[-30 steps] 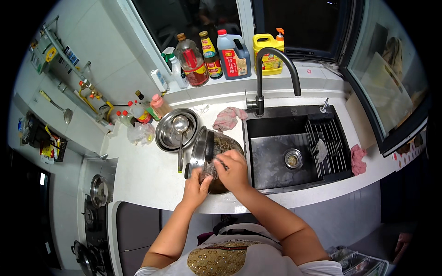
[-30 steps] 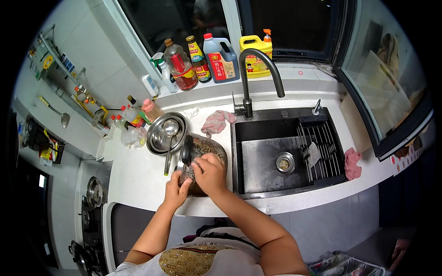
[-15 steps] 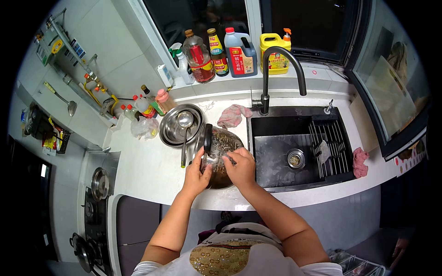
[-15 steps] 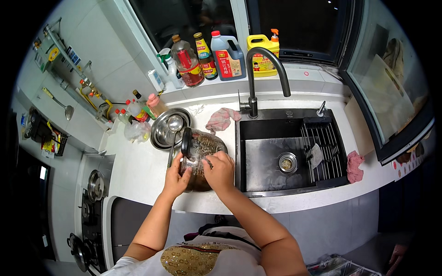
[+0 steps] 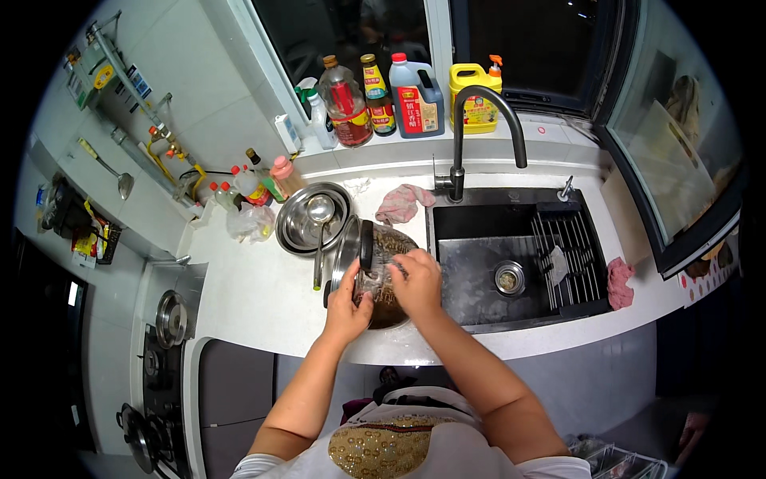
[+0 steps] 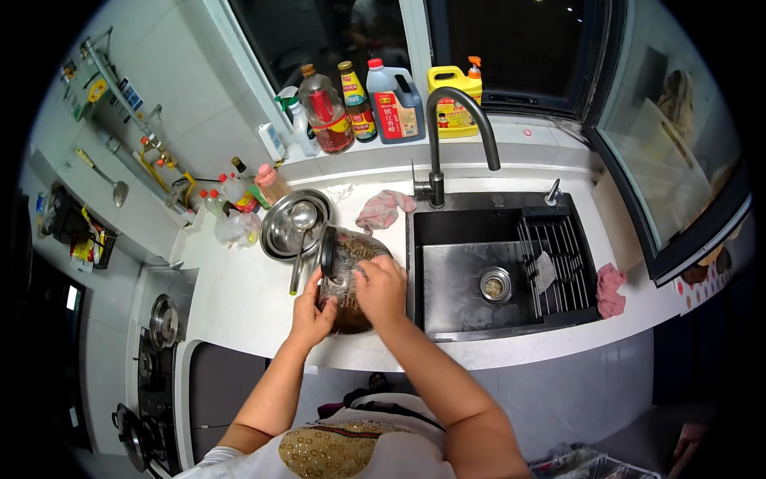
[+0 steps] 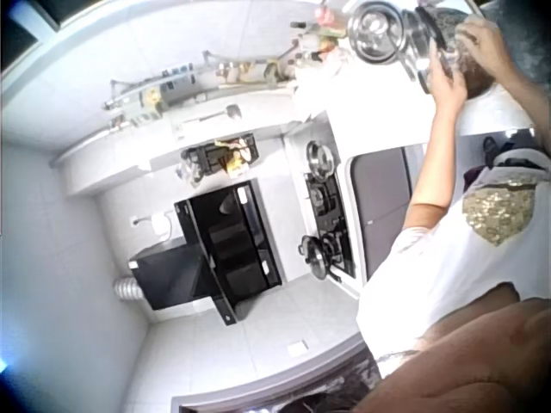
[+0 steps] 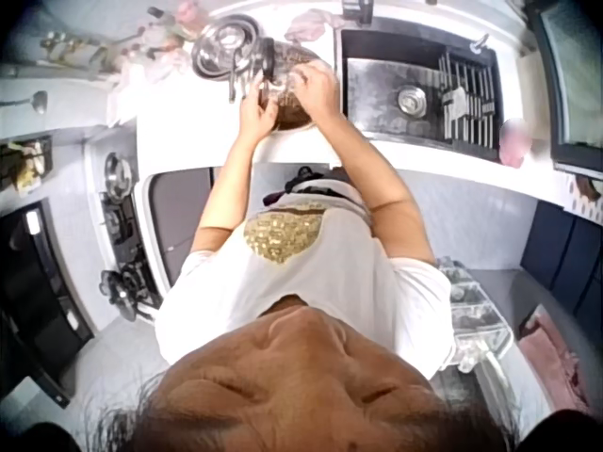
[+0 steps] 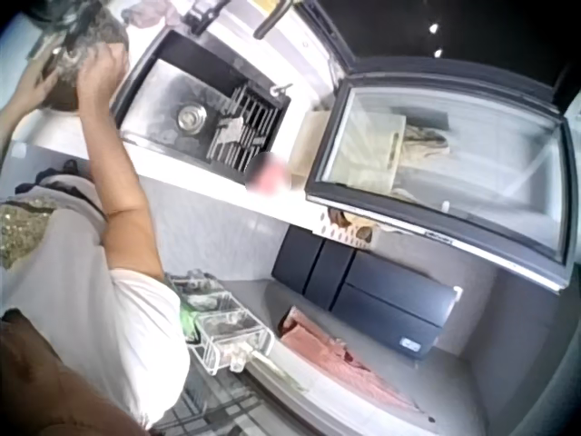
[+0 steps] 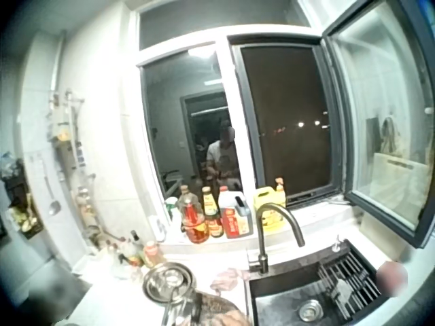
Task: The person scrubs a metal pot with a scouring pad by hand in a sink and rinses it under a faucet.
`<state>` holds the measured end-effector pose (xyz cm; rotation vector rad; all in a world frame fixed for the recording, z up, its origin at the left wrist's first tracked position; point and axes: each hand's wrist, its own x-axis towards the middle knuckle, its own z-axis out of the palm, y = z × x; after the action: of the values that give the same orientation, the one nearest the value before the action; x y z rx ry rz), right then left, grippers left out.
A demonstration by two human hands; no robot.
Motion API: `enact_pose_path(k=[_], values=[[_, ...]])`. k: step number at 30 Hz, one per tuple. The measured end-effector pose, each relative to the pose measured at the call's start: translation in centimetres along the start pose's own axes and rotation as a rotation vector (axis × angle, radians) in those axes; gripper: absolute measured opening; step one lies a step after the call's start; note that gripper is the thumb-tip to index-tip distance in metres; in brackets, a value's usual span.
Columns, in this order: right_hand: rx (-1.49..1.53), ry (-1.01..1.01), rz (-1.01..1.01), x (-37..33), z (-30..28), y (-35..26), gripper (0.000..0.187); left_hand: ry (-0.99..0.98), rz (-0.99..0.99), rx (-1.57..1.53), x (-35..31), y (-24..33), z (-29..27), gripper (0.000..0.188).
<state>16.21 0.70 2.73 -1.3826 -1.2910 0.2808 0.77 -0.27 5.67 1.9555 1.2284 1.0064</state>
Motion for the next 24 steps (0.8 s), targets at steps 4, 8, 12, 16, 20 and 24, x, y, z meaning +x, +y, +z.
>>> enact_pose_path(k=[4,8,12,16,20,24], values=[[0.054,-0.023,-0.089,0.1,-0.4,-1.1,0.015,0.029,-0.119,-0.258,0.4,-0.8,-0.4,0.05],[0.128,-0.068,-0.083,-1.2,0.9,-2.0,0.014,0.21,-0.237,-0.138,2.7,0.3,0.6,0.033],[0.039,-0.037,-0.155,-1.6,1.1,-2.3,0.008,0.22,-0.228,-0.007,3.4,2.5,1.7,0.04],[-0.003,-0.015,-0.13,-1.2,1.6,-2.3,0.006,0.207,-0.222,-0.005,3.9,2.4,1.8,0.039],[0.098,0.082,-0.16,-2.9,1.6,-2.5,0.014,0.239,-0.145,0.048,3.3,2.0,1.7,0.037],[0.057,0.044,-0.237,-2.6,0.8,-1.8,0.01,0.208,-0.136,0.073,2.5,2.4,1.8,0.034]])
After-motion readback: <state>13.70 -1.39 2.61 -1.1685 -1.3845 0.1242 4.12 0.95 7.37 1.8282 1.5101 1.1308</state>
